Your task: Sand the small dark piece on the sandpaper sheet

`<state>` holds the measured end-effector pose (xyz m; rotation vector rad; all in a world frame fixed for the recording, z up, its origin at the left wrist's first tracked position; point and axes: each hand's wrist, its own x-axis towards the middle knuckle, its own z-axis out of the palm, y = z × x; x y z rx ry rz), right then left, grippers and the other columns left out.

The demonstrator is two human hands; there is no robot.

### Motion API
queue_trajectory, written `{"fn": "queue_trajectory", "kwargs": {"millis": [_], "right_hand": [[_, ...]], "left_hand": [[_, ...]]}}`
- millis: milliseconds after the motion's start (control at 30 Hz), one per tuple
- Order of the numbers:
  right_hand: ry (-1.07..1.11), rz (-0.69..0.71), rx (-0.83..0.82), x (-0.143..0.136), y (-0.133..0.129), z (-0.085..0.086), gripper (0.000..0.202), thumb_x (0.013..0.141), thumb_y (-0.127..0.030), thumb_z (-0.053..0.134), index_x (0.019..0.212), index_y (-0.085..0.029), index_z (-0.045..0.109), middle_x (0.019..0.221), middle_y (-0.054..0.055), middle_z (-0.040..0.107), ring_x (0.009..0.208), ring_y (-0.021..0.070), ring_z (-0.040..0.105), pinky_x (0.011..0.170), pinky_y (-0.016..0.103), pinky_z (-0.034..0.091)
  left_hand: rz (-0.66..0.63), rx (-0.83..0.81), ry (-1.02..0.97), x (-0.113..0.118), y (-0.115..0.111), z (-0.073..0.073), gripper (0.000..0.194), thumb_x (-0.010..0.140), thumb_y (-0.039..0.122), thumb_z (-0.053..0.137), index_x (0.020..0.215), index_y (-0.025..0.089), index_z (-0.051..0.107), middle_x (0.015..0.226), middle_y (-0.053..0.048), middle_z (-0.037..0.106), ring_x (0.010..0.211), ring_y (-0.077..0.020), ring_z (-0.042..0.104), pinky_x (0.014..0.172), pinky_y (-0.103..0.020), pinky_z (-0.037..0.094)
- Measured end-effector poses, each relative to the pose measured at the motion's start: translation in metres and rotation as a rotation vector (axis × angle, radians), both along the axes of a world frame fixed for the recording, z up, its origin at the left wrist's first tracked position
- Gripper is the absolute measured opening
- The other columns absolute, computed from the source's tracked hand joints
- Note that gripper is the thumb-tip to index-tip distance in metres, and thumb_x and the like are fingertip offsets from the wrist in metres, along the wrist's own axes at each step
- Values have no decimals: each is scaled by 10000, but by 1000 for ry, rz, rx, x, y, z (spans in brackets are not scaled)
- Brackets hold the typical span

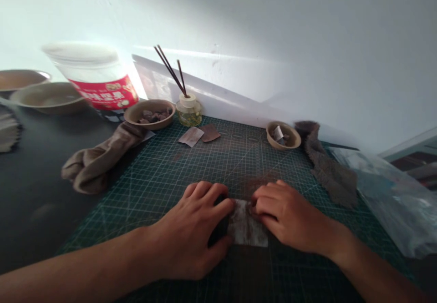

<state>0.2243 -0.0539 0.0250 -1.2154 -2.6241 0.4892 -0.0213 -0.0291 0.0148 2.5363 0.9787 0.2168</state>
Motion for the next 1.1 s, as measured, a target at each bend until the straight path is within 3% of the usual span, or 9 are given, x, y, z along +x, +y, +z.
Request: {"fn": "queue_trajectory", "kwargs": {"millis": [67, 133, 267, 333, 500, 600, 767, 900, 1100], "right_hand": [[37, 51, -46, 3, -3, -1, 144, 897, -94, 641, 809, -204, 610, 928, 1, 679, 883, 171, 598, 870, 353, 366], [183, 16, -70, 7, -7, -4, 114, 909, -114, 638, 846, -208, 626, 984, 16, 693, 929, 179, 621, 900, 358, 396], [662, -274, -255, 15, -3, -12, 72, 955, -286, 646, 934, -218, 638, 1018, 40, 676, 955, 184, 639, 846, 325, 488], [882, -352, -395, 17, 5, -14, 171, 904, -360, 718, 977, -224, 644, 975, 27, 658, 869, 174, 628, 766, 299, 505], [1420, -377, -654, 12, 35, -13, 343, 768, -328, 856, 1046, -228, 681, 911, -12, 633, 749, 128, 584, 685, 246, 476], [1536, -358, -632, 8, 58, -12, 346, 779, -357, 843, 1065, -221, 704, 975, 19, 666, 828, 147, 606, 712, 248, 483], [1697, -319, -603, 11, 84, -21, 279, 780, -348, 852, 1004, -232, 734, 1023, 22, 723, 944, 160, 650, 884, 284, 497], [1790, -308, -650, 18, 83, -35, 254, 778, -295, 866, 987, -240, 733, 1007, 5, 744, 941, 140, 682, 931, 278, 507], [1862, -302, -762, 23, 75, -43, 211, 821, -208, 840, 990, -232, 717, 970, -10, 748, 909, 111, 713, 876, 225, 538]], "left_hand": [[0, -13, -15, -1, 0, 1, 352, 823, 337, 638, 1161, 244, 613, 1250, -93, 553, 1112, -336, 496, 978, -588, 384], [1, -23, -49, -3, 1, 2, 331, 839, 331, 633, 1158, 245, 614, 1242, -90, 555, 1098, -327, 503, 967, -576, 399], [21, 56, -193, 0, 13, 6, 355, 912, 284, 575, 1266, 256, 558, 1283, -95, 542, 1143, -307, 495, 987, -539, 421], [-9, 102, -241, 6, 24, 11, 384, 937, 265, 560, 1319, 261, 520, 1292, -94, 546, 1167, -296, 496, 1010, -524, 427], [-14, 147, -407, 41, 56, 26, 363, 969, 305, 566, 1321, 237, 510, 1275, -95, 588, 1188, -281, 531, 1041, -501, 447], [22, 195, -524, 66, 73, 22, 309, 965, 299, 568, 1262, 228, 525, 1189, -84, 634, 1117, -265, 574, 993, -472, 491], [126, 294, -667, 95, 99, -4, 260, 982, 268, 515, 1233, 210, 484, 1101, -89, 633, 1037, -256, 597, 902, -452, 524], [97, 331, -709, 101, 106, -21, 204, 994, 238, 491, 1196, 213, 508, 1052, -76, 639, 1004, -245, 592, 878, -433, 508], [-4, 325, -668, 97, 100, -22, 189, 977, 216, 547, 1163, 244, 567, 1098, -52, 643, 1038, -241, 567, 912, -427, 463]]}}
